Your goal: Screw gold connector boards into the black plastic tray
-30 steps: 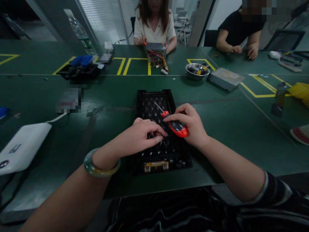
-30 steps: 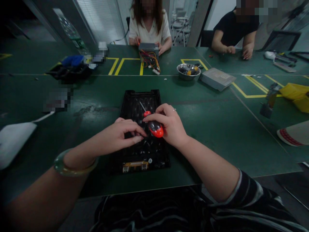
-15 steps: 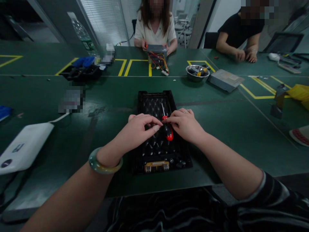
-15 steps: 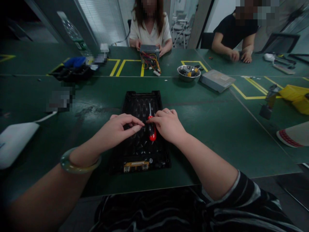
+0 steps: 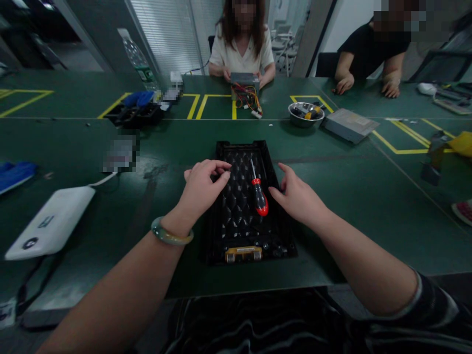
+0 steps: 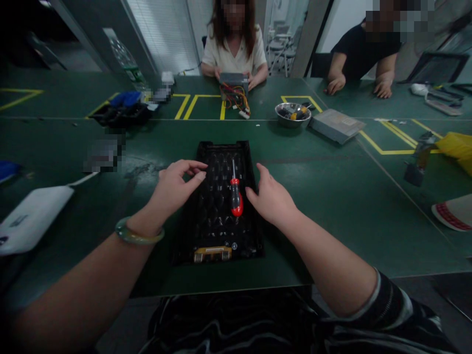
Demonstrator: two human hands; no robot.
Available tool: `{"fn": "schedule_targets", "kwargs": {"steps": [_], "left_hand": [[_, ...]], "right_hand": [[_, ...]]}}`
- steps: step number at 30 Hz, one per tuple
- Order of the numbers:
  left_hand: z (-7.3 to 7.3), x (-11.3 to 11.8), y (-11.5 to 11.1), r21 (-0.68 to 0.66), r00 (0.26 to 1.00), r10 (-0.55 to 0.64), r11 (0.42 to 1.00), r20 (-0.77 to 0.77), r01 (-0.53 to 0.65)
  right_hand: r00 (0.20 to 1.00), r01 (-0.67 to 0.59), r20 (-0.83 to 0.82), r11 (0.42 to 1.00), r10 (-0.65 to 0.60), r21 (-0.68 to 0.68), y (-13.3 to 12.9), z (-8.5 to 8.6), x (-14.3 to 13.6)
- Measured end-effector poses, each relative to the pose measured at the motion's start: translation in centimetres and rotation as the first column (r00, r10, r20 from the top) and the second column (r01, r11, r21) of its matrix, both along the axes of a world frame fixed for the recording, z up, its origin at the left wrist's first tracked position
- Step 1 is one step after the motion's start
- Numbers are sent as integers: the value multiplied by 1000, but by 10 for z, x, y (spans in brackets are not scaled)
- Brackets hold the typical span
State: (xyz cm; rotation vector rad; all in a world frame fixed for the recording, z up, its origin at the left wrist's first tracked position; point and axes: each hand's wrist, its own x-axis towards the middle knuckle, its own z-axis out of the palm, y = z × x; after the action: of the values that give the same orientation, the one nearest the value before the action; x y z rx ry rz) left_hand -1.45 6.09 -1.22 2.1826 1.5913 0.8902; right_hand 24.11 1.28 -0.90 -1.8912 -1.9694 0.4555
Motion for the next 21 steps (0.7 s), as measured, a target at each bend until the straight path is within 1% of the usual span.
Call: {"fn": "schedule_targets", "kwargs": {"steps": [2, 3, 6, 9, 12, 14, 16, 18, 21], "left_hand": [[-5, -1, 5, 6, 997, 65, 998, 31, -65], [-8, -2, 8, 9, 994, 93, 996, 48, -94], [-17, -4, 16, -2, 983, 159, 987, 96, -160], [-23, -8, 24, -48, 968, 200, 980, 153, -195], [-25, -11, 28, -68, 957, 219, 975, 190, -210], [-25, -12, 28, -76, 952, 223, 974, 211, -211], [-25, -12, 28, -85, 949, 215, 976, 230, -201], [-26, -12, 28, -96, 947, 200, 979, 251, -181], [-27, -13, 29, -106, 942, 175, 983, 287, -151]], "right_hand": [[999, 0, 35, 991, 5, -132, 0, -1, 0], [999, -16, 41, 987, 23, -161, 1, -1, 0], [998, -56, 33, 986, 62, -155, 2, -1, 0], [997, -69, 17, 987, 72, -144, 3, -1, -1], [997, -81, -22, 987, 78, -140, 5, 0, 1], [995, -85, -54, 986, 78, -143, 6, 2, 8], [994, -83, -88, 984, 70, -155, 6, 8, 20], [991, -71, -123, 983, 50, -172, 3, 16, 40], [989, -5, -147, 983, -23, -185, -10, 30, 84]]}}
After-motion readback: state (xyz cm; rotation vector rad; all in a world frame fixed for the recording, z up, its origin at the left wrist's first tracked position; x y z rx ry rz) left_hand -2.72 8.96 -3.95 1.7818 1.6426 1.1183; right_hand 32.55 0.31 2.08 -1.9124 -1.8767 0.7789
